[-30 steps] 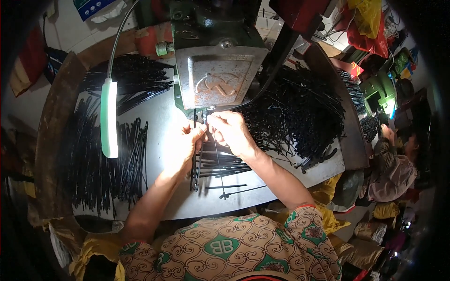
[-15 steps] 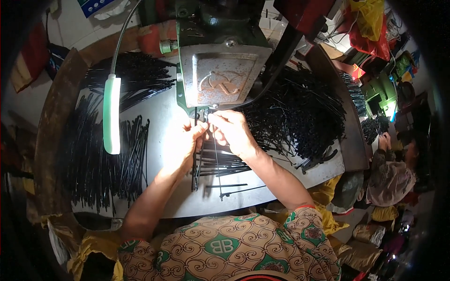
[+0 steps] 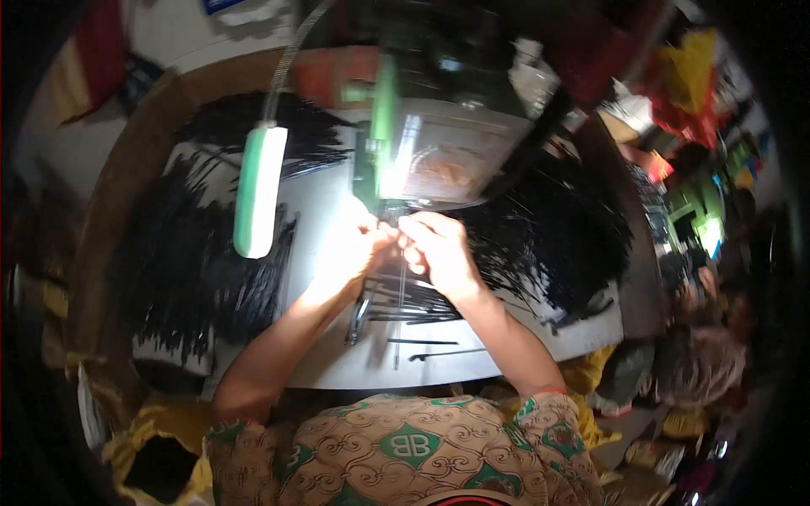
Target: The person crimps black plastic rods using a tabletop press machine, gathers the processed rods into a bundle by hand, and places them into a sack.
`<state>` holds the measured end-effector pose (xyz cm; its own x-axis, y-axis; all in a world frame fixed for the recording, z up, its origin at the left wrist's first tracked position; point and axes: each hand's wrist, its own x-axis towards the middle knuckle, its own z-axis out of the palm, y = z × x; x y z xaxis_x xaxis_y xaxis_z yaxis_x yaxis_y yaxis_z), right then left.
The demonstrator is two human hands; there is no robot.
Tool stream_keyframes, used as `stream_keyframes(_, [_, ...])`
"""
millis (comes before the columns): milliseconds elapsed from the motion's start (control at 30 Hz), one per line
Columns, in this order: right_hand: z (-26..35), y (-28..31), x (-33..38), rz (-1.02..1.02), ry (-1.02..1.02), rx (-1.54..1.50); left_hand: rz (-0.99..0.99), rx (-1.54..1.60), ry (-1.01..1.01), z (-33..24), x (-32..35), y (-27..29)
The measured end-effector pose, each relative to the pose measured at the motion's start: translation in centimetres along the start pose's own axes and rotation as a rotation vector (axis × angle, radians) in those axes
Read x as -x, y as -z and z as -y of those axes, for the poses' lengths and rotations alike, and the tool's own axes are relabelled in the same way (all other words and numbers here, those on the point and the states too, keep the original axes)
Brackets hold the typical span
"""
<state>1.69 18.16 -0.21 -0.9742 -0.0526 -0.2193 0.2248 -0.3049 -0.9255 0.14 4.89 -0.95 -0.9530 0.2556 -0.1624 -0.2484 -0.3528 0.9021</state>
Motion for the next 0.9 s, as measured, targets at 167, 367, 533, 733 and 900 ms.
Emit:
stream_keyframes(167, [-0.6,-0.8,1.0,0.212,0.130,0.097,0.199,-0.141,-0.013,-1.9,1.7,3.2])
stream_keyframes(367, [-1.3,-4.7,1.2,0.421,-0.231,0.420,-0.352,-1.615,-0.266,-8.1,3.8,12.2])
stream_keyframes(533, [-2.5,-8.1,2.0,0.485,-0.240,0.701,-0.734,-1.927,-0.019,-12.4,4.8,22.9])
stream_keyframes(733, [-3.2,-12.3,-0.2,0.481,-0.266,0.777,-0.591,-1.905,-0.029,-9.7,6.4,27.7])
stream_keyframes(900, [-6.0,-17.7,-3.5,0.577,-0.163,0.900,-0.520,-1.578,-0.076,-8.8,8.7,26.3])
